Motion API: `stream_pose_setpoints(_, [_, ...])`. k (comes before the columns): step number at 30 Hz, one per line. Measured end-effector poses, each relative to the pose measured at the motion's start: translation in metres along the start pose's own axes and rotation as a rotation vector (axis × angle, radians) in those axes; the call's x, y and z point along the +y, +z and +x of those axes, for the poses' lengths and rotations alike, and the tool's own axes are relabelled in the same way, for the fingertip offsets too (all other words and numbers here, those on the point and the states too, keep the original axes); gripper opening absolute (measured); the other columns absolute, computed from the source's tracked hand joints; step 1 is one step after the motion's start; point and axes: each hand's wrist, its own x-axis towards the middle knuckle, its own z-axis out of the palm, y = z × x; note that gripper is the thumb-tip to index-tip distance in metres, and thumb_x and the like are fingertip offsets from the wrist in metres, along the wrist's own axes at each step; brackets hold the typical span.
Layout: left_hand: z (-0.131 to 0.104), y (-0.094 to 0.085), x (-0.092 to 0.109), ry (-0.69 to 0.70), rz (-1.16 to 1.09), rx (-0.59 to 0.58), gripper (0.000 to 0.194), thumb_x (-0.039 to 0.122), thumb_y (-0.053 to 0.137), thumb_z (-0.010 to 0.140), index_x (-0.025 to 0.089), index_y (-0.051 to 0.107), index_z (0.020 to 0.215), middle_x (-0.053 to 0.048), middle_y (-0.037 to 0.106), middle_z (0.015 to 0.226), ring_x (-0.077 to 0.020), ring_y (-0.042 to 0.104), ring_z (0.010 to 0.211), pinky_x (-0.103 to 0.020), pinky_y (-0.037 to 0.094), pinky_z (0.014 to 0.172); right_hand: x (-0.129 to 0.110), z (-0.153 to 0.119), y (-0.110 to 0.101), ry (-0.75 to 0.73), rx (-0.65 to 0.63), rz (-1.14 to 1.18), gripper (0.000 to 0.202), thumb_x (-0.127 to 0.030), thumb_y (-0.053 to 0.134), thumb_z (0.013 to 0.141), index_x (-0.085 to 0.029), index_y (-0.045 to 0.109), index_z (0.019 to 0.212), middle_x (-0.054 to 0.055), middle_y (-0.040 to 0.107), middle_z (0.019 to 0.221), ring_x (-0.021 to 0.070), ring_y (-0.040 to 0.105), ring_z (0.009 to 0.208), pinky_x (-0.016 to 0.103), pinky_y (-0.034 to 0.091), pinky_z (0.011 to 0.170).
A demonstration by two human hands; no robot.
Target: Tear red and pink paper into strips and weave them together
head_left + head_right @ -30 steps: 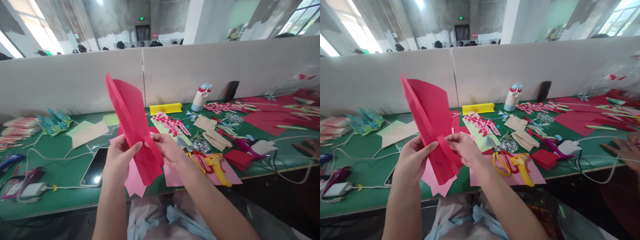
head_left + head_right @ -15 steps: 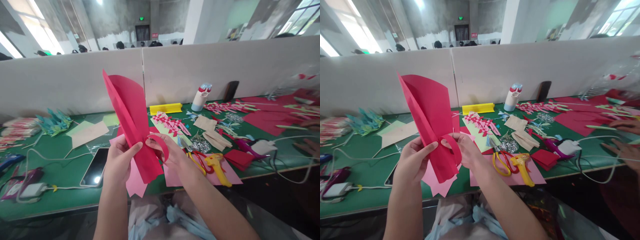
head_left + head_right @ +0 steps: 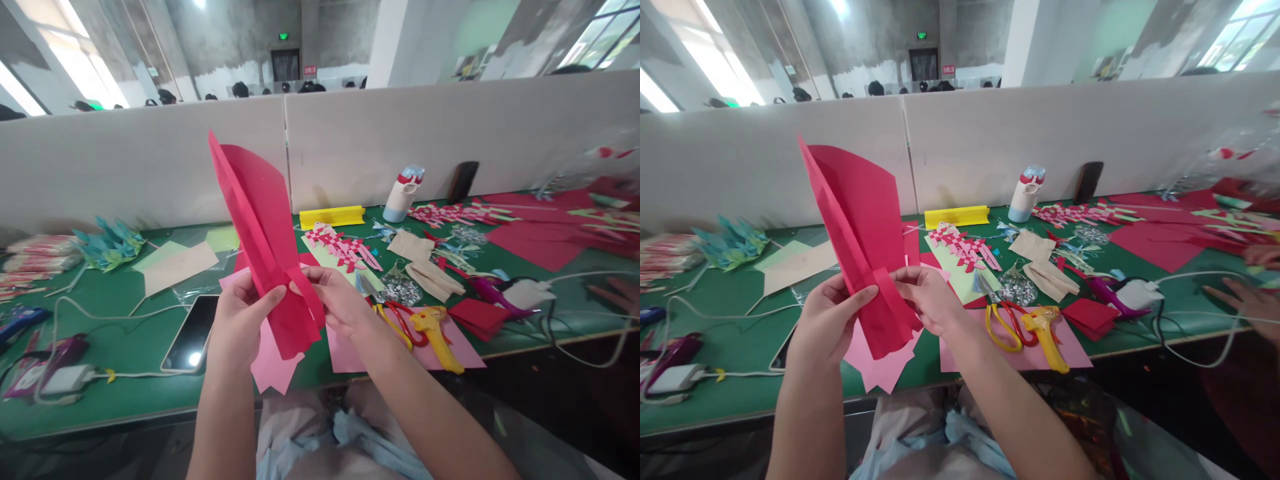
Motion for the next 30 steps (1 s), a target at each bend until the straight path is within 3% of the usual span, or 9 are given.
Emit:
stream_pose_setpoints(6, [-0.0003,0.0029,0.0015,-0.028,-0.042,0.015,0.034,0.023,0.082,0.061,0.014,0.072,0.092,-0.01,0.074,0.095,-0.0222,0.07,0.084,-0.031,0.057,0.074,-0.0042,-0.0033,0.0045,-0.025,-0.057,0.022,0.03,-0.03,0.087,0.051,-0.017,0.067,0.069,-0.002,0.067,0.067,0.011,0.062,0.061,0.025,0.05,0.064])
stream_pose_setpoints(20, [-0.0009,-0.0013,0.0005,-0.021,0.006,-0.007,0.032,0.024,0.082,0.061,0.013,0.072,0.089,-0.009,0.075,0.087,-0.0212,0.07,0.078,-0.032,0.058,0.074,-0.003,-0.0012,-0.0004,-0.011,0.042,-0.033,0.031,-0.028,0.088,0.05,-0.016,0.067,0.069,-0.002,0.065,0.064,0.0085,0.06,0.058,0.021,0.046,0.055])
stream_pose_setpoints(30, [-0.0012,0.0024,0.0031,-0.049,-0.04,0.029,0.035,0.023,0.083,0.057,0.013,0.073,0.088,-0.011,0.074,0.092,-0.0219,0.07,0.081,-0.03,0.057,0.073,-0.0012,-0.0028,0.0007,0.025,-0.029,0.008,0.029,-0.029,0.087,0.053,-0.017,0.068,0.071,-0.002,0.068,0.068,0.0103,0.061,0.059,0.024,0.049,0.06])
